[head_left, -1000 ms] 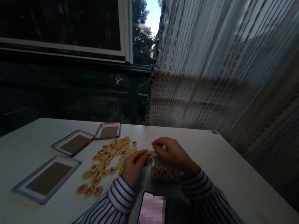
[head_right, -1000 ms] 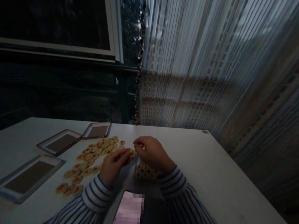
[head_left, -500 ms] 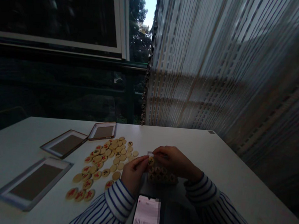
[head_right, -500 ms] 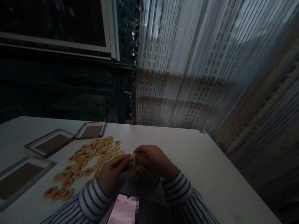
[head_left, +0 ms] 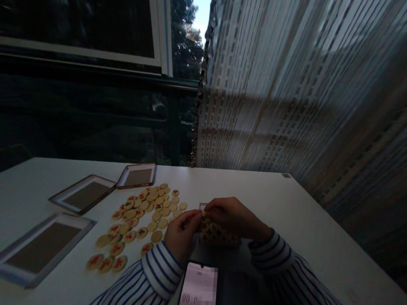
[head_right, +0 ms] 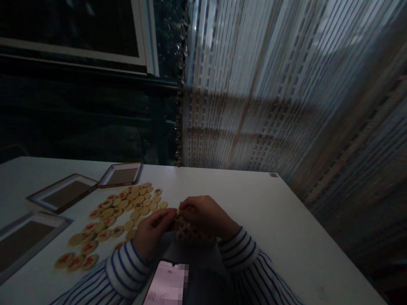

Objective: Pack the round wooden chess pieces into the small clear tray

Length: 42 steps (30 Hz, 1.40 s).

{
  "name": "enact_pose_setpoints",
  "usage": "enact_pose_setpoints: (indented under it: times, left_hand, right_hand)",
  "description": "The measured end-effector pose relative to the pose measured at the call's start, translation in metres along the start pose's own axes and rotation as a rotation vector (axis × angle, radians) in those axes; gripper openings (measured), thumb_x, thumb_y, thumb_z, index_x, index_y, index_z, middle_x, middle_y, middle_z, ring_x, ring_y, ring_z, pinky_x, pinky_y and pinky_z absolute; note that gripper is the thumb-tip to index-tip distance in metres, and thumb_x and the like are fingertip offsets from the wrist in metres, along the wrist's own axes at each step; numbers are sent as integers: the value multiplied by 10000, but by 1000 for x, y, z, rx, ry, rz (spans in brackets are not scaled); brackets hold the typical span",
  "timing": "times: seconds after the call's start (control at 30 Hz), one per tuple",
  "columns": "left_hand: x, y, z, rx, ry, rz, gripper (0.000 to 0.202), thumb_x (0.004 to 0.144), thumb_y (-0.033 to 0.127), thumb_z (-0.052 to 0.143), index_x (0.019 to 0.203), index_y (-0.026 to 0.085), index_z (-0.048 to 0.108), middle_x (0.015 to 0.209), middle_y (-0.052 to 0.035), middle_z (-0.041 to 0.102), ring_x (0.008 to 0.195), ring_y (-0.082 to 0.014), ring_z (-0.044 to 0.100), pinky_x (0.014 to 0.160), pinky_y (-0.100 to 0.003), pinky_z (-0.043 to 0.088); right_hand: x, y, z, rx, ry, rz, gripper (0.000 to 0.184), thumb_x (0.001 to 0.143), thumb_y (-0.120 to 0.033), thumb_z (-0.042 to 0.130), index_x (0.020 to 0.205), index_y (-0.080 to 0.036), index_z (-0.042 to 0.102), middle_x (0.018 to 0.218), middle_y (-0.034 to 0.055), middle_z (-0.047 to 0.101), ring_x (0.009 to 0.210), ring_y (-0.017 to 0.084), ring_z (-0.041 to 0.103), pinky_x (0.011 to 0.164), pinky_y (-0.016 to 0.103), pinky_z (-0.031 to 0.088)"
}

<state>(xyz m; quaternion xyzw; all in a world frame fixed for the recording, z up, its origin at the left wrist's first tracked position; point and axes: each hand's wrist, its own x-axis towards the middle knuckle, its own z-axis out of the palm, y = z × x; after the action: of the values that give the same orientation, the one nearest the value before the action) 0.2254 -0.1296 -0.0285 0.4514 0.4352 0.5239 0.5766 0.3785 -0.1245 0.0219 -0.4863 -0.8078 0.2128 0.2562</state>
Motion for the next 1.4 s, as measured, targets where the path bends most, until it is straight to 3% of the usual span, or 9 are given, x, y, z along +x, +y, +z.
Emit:
enact_pose_setpoints:
  times: [0.4,0.93,1.4]
  left_hand:
    - [0,-5,1,-117,-81,-51,469,515,318,715,910,116,565,712,-58,672,660,-161,624,612,-254,490]
    - [1,-3,0,-109,-33,-8,316,538,289,693,799,130,613,623,-12,652,547,-115,591,588,-239,481]
    - [1,0,-2,-83,26,3,298,534,281,684,776,114,640,627,-37,665,543,-116,589,535,-214,478]
  right_hand:
    - [1,-1,1,24,45,31,178,763,-235,495,877,-169,615,776,23,652,691,117,590,636,228,435]
    - [1,3,3,27,17,42,190,764,-240,489,900,-170,601,778,26,647,688,118,583,636,230,429]
    - [0,-2,0,76,-21,86,180,759,-275,505,860,-162,603,761,34,656,677,119,601,606,211,438]
